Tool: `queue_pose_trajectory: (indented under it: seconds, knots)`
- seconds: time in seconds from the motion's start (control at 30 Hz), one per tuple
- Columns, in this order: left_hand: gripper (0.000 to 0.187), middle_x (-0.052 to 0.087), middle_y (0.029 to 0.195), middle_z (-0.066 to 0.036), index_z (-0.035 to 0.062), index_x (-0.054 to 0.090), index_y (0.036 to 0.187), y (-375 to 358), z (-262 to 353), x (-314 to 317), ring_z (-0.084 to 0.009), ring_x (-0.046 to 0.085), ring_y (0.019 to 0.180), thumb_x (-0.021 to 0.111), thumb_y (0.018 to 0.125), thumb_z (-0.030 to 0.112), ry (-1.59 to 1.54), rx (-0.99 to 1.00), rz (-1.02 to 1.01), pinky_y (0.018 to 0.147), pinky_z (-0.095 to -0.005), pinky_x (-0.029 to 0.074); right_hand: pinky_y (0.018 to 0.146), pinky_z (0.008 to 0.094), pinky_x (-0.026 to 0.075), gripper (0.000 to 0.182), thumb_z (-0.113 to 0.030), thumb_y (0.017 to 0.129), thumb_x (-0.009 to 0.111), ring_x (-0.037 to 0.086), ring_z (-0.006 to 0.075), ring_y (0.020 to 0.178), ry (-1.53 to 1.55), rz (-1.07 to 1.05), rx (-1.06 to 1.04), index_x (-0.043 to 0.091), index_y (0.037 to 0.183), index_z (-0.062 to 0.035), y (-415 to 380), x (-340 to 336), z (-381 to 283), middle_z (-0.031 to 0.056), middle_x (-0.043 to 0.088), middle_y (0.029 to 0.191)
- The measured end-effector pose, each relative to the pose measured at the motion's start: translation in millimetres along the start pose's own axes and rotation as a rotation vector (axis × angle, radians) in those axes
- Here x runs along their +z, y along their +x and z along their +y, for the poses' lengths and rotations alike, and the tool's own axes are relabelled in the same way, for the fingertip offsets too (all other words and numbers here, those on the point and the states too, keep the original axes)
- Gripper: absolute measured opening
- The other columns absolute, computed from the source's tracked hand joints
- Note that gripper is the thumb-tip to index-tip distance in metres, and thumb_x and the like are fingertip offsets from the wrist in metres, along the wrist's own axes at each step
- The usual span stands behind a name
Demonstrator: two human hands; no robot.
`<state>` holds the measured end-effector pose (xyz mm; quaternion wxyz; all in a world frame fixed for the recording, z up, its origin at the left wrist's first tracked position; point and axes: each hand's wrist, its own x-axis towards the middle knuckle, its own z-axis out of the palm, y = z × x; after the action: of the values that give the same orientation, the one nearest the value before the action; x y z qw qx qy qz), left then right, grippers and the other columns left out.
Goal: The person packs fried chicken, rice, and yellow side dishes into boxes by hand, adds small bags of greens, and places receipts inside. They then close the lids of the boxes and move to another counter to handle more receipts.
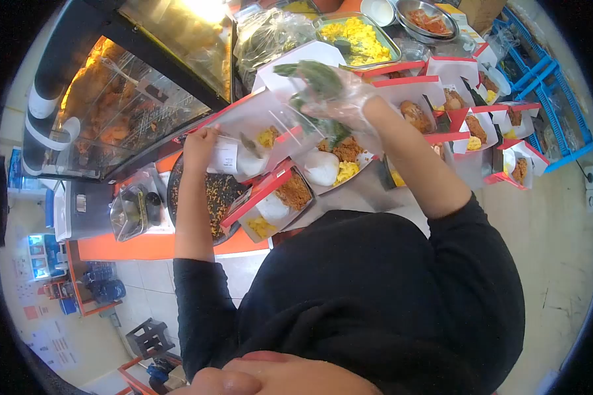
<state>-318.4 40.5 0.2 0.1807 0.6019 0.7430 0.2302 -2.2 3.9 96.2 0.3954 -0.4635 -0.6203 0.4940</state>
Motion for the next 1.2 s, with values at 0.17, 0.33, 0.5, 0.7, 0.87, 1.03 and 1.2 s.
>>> queue_pose_trajectory:
  seconds: [0.17,0.33,0.5,0.7,0.87,1.03,1.2]
  knots:
    - [0.03,0.055,0.056,-0.006,-0.0008,0.062,0.07,-57,28,-72,-0.0114,0.048,0.054,0.058,0.078,0.027,-0.18,0.139,0.131,0.051,-0.0287,0.039,0.086,0.0275,0.043,0.062,-0.004,0.066,0.072,0.051,0.0127,0.098,0.187,0.064,0.079,0.043,0.121,-0.0063,-36,-21,15,0.0035,0.054,0.109]
    - [0.013,0.06,0.063,-0.01,-0.0003,0.062,0.073,-162,14,-120,-0.0162,0.056,0.059,0.061,0.074,0.013,-0.261,0.363,-0.756,0.054,-0.0282,0.042,0.077,0.0261,0.046,0.053,0.0,0.065,0.071,0.055,0.0115,0.089,0.302,0.182,0.121,0.048,0.113,-0.0049,-64,-33,19,0.0021,0.056,0.099]
    - [0.017,0.061,0.071,-0.014,-0.0003,0.062,0.079,-179,-12,-1,-0.0262,0.06,0.068,0.062,0.073,0.015,-0.181,0.027,-0.509,0.063,-0.0349,0.045,0.076,0.0262,0.047,0.051,-0.003,0.064,0.073,0.055,0.0114,0.088,0.183,0.165,0.194,0.049,0.109,-0.0046,-65,-36,36,0.002,0.057,0.097]
    - [0.017,0.062,0.077,-0.013,0.0014,0.062,0.077,-193,20,-26,-0.029,0.059,0.074,0.064,0.069,0.016,-0.01,-0.042,-0.244,0.067,-0.035,0.046,0.075,0.0249,0.045,0.051,-0.005,0.063,0.074,0.054,0.0113,0.086,0.064,0.158,0.115,0.05,0.109,-0.0027,-63,-46,33,0.0025,0.057,0.095]
    - [0.014,0.062,0.082,-0.015,0.0035,0.063,0.075,-120,65,-74,-0.0304,0.059,0.074,0.056,0.072,0.015,0.414,0.187,0.104,0.067,-0.0366,0.046,0.078,0.026,0.044,0.053,-0.007,0.064,0.074,0.053,0.0112,0.086,0.073,0.071,0.179,0.05,0.111,-0.0029,-61,-62,29,0.003,0.057,0.097]
    - [0.023,0.061,0.084,-0.018,0.0049,0.063,0.083,-13,57,58,-0.0337,0.059,0.082,0.056,0.069,0.022,0.762,0.338,-0.389,0.075,-0.0405,0.047,0.082,0.0274,0.042,0.056,-0.01,0.064,0.074,0.052,0.013,0.09,0.049,0.141,0.067,0.047,0.113,-0.0035,-70,-59,37,0.0037,0.056,0.101]
    - [0.028,0.06,0.082,-0.021,0.0031,0.063,0.084,11,34,74,-0.0356,0.058,0.079,0.056,0.072,0.027,0.567,0.359,-0.471,0.073,-0.0425,0.046,0.085,0.028,0.041,0.064,-0.018,0.062,0.076,0.052,0.0157,0.095,-0.17,0.144,0.184,0.044,0.115,-0.0022,-90,-90,81,0.0077,0.055,0.105]
